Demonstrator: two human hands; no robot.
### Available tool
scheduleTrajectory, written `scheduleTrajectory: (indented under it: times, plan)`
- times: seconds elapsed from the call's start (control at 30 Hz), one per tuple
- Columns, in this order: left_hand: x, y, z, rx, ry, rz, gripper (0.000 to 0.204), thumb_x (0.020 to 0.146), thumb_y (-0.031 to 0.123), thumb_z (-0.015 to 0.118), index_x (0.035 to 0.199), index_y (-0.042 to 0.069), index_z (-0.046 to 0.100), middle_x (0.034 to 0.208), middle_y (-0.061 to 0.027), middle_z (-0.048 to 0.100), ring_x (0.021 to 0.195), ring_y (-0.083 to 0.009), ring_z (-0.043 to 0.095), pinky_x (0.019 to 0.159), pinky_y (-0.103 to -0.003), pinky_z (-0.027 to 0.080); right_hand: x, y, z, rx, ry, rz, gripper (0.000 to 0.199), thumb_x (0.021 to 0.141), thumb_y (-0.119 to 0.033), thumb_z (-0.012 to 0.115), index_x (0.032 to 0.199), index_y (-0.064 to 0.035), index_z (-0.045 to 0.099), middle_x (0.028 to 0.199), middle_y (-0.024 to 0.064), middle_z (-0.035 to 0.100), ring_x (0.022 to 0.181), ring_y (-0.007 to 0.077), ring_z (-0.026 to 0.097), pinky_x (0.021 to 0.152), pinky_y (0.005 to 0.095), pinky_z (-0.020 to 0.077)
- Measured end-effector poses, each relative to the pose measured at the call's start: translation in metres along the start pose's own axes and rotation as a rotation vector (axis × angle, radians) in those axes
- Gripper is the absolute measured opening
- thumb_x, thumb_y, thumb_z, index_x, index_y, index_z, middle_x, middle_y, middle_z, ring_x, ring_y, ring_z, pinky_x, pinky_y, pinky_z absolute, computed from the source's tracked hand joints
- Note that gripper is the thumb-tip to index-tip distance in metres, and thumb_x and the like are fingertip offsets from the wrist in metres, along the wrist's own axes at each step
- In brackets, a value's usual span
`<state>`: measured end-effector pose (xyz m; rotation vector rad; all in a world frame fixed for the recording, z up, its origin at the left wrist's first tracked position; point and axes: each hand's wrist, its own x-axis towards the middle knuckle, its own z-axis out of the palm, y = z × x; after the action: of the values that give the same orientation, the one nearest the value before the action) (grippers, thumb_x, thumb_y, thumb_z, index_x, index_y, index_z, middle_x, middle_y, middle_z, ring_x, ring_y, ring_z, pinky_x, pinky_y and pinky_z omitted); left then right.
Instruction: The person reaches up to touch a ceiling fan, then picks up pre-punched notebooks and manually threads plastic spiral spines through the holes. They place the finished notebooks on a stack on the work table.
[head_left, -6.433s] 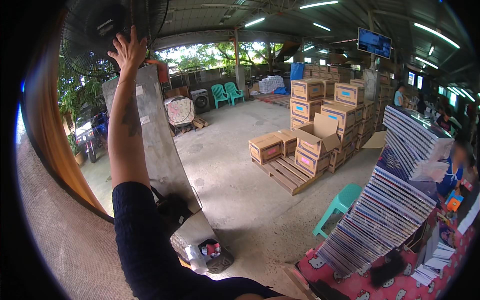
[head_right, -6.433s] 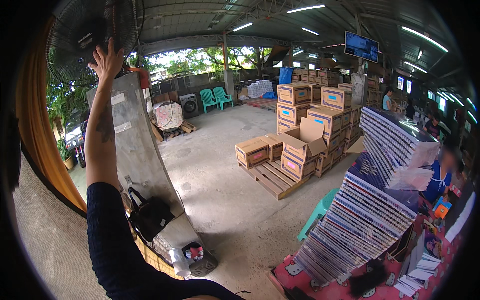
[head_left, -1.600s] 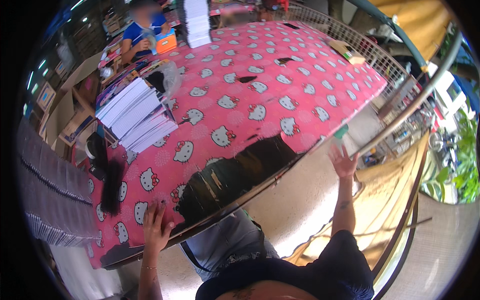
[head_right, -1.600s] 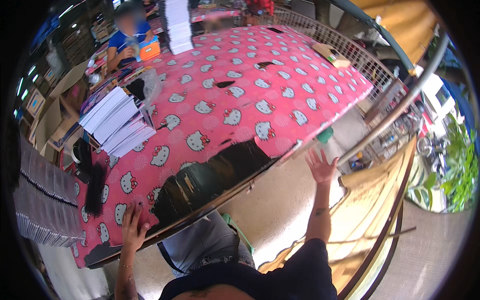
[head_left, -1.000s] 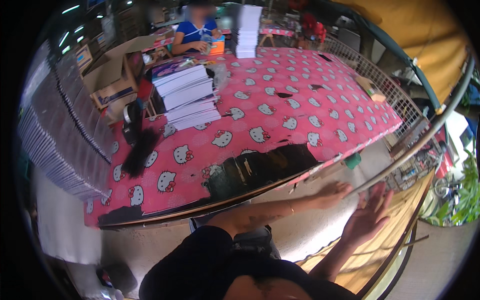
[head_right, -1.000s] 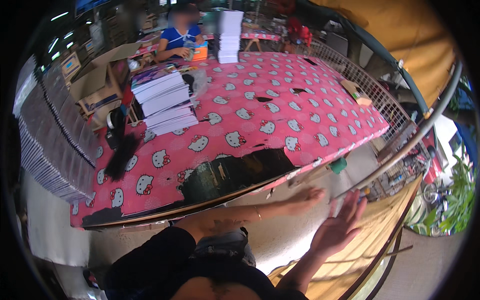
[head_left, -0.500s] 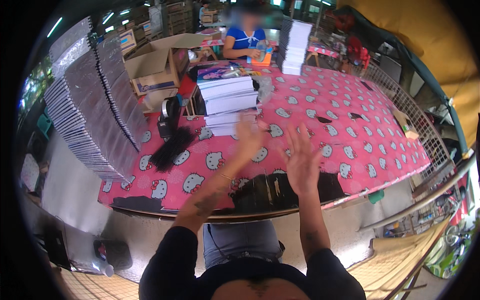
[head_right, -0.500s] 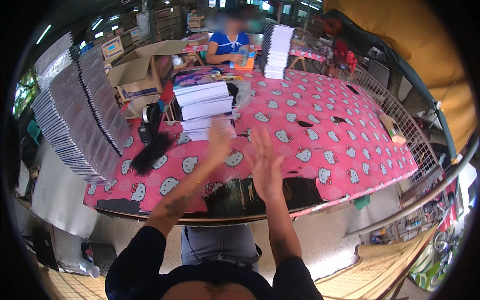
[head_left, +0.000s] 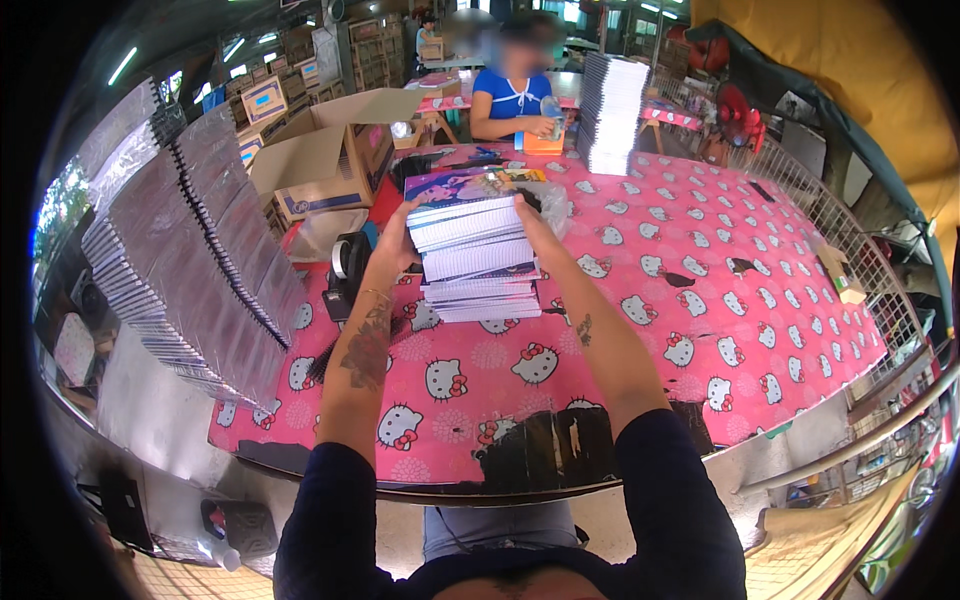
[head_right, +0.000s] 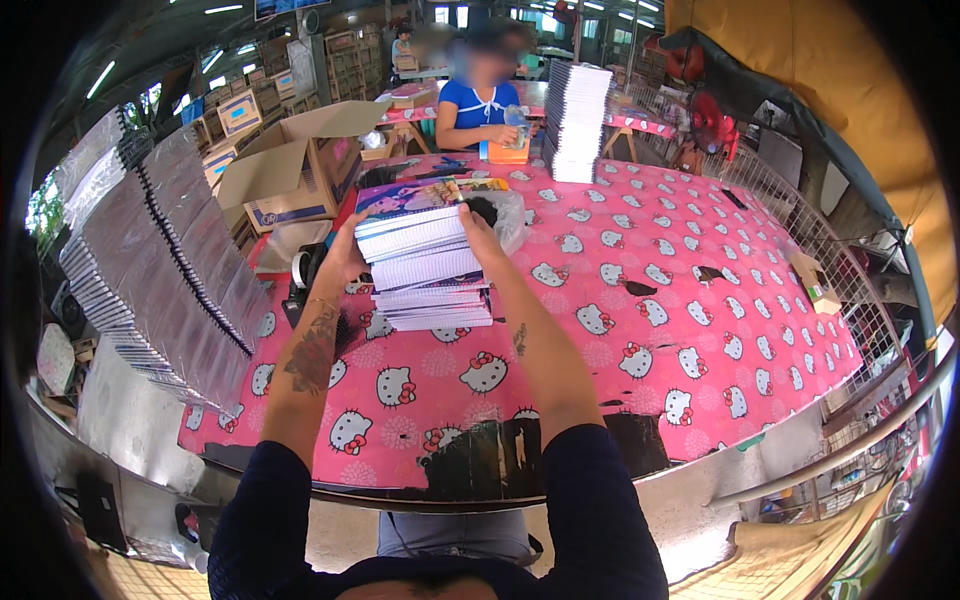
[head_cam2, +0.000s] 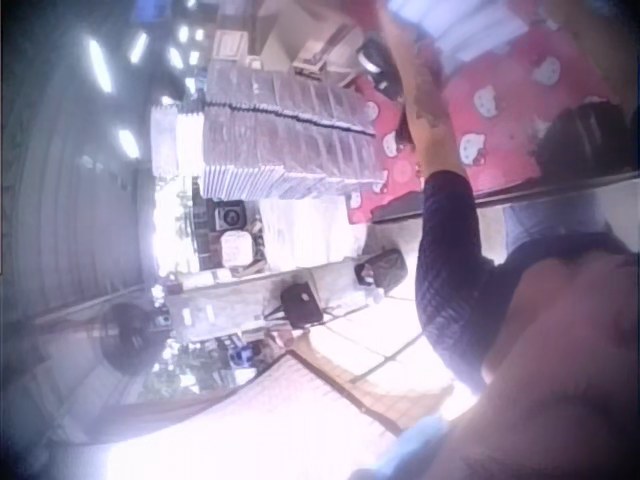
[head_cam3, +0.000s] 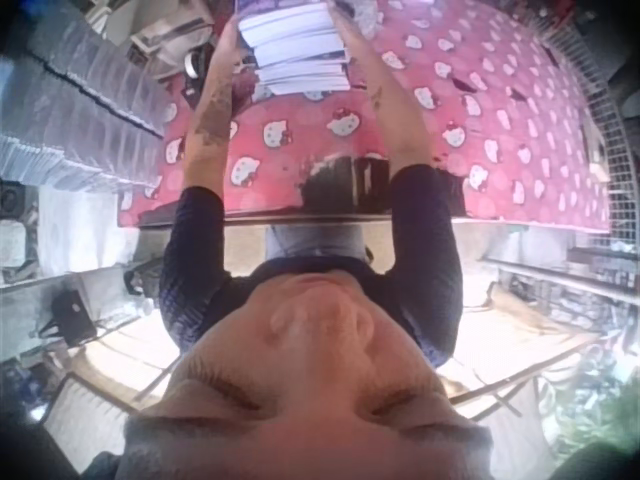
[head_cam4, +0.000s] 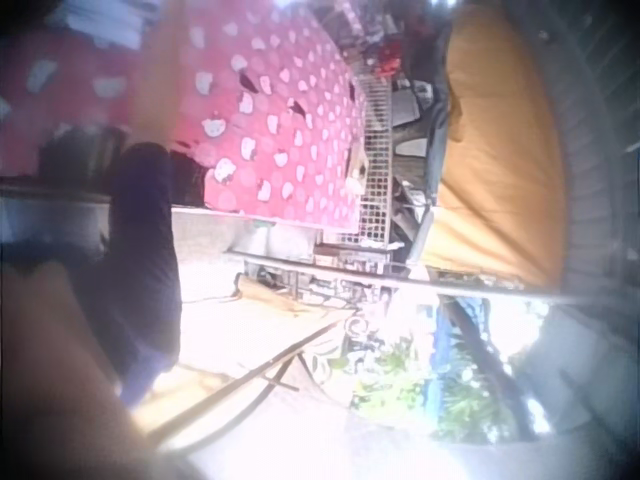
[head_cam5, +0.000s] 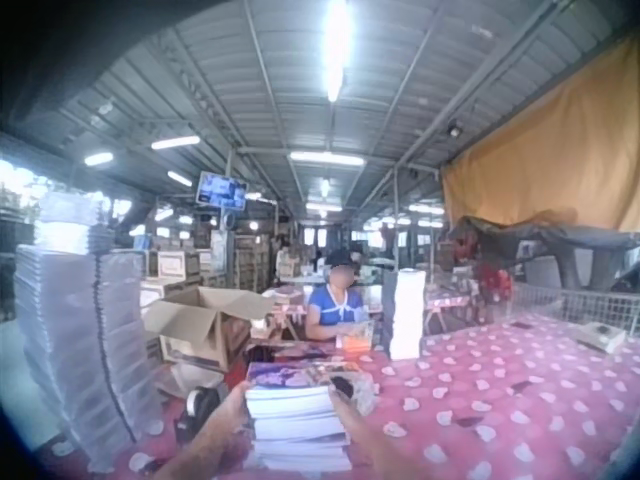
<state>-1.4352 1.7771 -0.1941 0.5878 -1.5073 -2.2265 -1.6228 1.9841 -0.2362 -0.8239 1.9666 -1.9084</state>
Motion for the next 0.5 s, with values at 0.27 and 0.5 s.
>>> scheduleTrajectory:
  times: [0.27,0.5]
  plan:
    - [-0.007,-0.011,0.011,-0.156,-0.085,0.044,0.050,0.095,0.048,0.056,0.129,0.012,0.059,0.126,-0.0096,0.065,0.118,-0.0284,0.059,0.103,-0.050,0.043,-0.025,-0.020,-0.007,-0.060,-0.068,0.078,0.094,0.091,-0.079,0.041,0.133,0.0030,0.060,0.131,0.0226,0.063,0.125,0.0326,0.057,0.106,0.0381,0.0395]
    - [-0.031,-0.032,-0.002,-0.202,-0.201,0.079,0.041,0.096,0.041,0.060,0.123,0.010,0.061,0.115,-0.0078,0.068,0.108,-0.0245,0.064,0.096,-0.040,0.050,-0.086,-0.029,-0.016,-0.329,0.001,0.085,0.097,0.090,-0.078,0.045,0.140,0.0055,0.052,0.133,0.0213,0.061,0.116,0.0293,0.062,0.102,0.0369,0.0439]
